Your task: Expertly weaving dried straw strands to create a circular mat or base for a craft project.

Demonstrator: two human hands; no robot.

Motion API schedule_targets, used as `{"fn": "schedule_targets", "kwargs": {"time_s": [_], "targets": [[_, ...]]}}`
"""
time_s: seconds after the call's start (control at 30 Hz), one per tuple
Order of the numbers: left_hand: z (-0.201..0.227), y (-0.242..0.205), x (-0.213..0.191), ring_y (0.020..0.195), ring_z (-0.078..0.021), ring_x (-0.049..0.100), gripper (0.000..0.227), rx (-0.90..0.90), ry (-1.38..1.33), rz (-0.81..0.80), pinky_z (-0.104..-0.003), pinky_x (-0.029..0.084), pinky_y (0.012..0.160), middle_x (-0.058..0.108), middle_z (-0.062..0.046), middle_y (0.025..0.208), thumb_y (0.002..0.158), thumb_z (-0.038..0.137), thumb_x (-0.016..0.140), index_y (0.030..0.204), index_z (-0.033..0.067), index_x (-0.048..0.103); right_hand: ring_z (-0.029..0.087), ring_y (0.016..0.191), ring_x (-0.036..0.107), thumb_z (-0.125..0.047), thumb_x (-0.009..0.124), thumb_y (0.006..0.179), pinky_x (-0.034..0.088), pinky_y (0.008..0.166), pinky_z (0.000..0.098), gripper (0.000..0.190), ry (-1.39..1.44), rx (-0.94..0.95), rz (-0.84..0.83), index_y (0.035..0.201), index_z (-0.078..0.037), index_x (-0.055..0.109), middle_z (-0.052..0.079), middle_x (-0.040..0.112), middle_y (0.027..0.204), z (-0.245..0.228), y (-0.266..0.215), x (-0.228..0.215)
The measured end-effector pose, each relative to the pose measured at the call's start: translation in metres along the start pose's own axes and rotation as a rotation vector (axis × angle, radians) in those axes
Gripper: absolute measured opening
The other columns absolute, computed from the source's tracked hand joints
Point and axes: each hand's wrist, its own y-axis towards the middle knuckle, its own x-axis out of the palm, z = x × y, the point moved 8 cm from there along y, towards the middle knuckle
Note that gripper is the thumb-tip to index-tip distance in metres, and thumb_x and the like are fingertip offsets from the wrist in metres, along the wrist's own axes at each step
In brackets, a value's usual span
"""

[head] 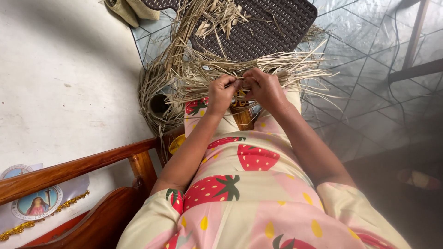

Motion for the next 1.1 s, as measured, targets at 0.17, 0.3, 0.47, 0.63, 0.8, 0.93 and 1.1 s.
{"fn": "schedule_targets", "kwargs": {"time_s": [0.17,0.3,0.47,0.63,0.8,0.93,1.1], "targets": [[0.017,0.001,-0.012,0.078,-0.0125,0.068,0.013,-0.059,-0.092,-0.072,-0.033,0.058,0.073,0.069,-0.006,0.075,0.096,0.011,0.08,0.084,0.0066,0.077,0.017,0.058,0.074,0.002,0.068,0.099,0.061,0.06,0.0285,0.021,0.034,0.089,-0.17,0.115,-0.008,0.077,0.018,0.079,0.094,-0.01,0.008,0.011],[0.02,0.006,-0.025,0.072,-0.0208,0.071,0.015,-0.041,0.209,-0.21,-0.037,0.056,0.07,0.069,-0.006,0.073,0.096,0.021,0.079,0.083,0.0134,0.076,0.013,0.051,0.07,0.01,0.071,0.092,0.057,0.047,0.0232,0.022,0.04,-0.182,-0.053,0.108,-0.003,0.081,0.02,0.078,0.112,-0.008,0.006,0.026],[-0.002,0.0,-0.038,0.056,-0.0083,0.057,0.011,-0.423,-0.13,-0.343,-0.022,0.047,0.05,0.057,0.0,0.06,0.091,0.007,0.076,0.081,0.0067,0.071,0.034,0.06,0.071,-0.004,0.074,0.094,0.059,0.054,0.0442,0.005,-0.218,-0.668,0.163,0.097,-0.007,0.077,0.008,0.072,0.137,-0.054,-0.025,0.021],[0.006,-0.008,-0.04,0.058,-0.0106,0.06,0.006,-0.445,-0.065,-0.565,-0.023,0.047,0.051,0.062,-0.004,0.062,0.085,0.004,0.074,0.08,0.0037,0.069,0.034,0.04,0.058,-0.012,0.066,0.097,0.051,0.042,0.0414,0.009,-0.329,-0.809,0.075,0.095,-0.012,0.075,0.008,0.078,0.11,-0.029,-0.033,0.036],[0.043,-0.034,-0.013,0.072,-0.0236,0.068,0.009,0.661,1.106,-0.091,-0.033,0.057,0.06,0.062,-0.005,0.073,0.082,0.006,0.069,0.078,0.0128,0.065,0.032,0.064,0.074,-0.008,0.072,0.091,0.057,0.054,0.0377,0.005,-0.089,-0.588,-0.037,0.096,-0.009,0.074,0.006,0.077,0.101,-0.001,-0.017,0.053],[0.067,-0.043,-0.01,0.079,-0.0222,0.066,0.011,0.775,1.178,0.011,-0.031,0.059,0.069,0.061,-0.006,0.085,0.097,0.009,0.066,0.106,0.007,0.071,0.029,0.072,0.075,-0.01,0.077,0.092,0.059,0.06,0.038,0.005,-0.11,-0.505,-0.039,0.095,-0.01,0.073,0.004,0.076,0.099,0.002,-0.014,0.049],[0.024,-0.035,-0.025,0.082,-0.035,0.065,0.013,0.328,0.752,-0.24,-0.047,0.055,0.074,0.061,-0.011,0.082,0.086,0.015,0.076,0.096,0.0089,0.07,0.037,0.079,0.074,-0.004,0.072,0.093,0.06,0.067,0.0471,0.01,-0.002,-0.397,-0.066,0.103,-0.007,0.072,0.011,0.074,0.097,0.006,-0.016,0.056]]}}
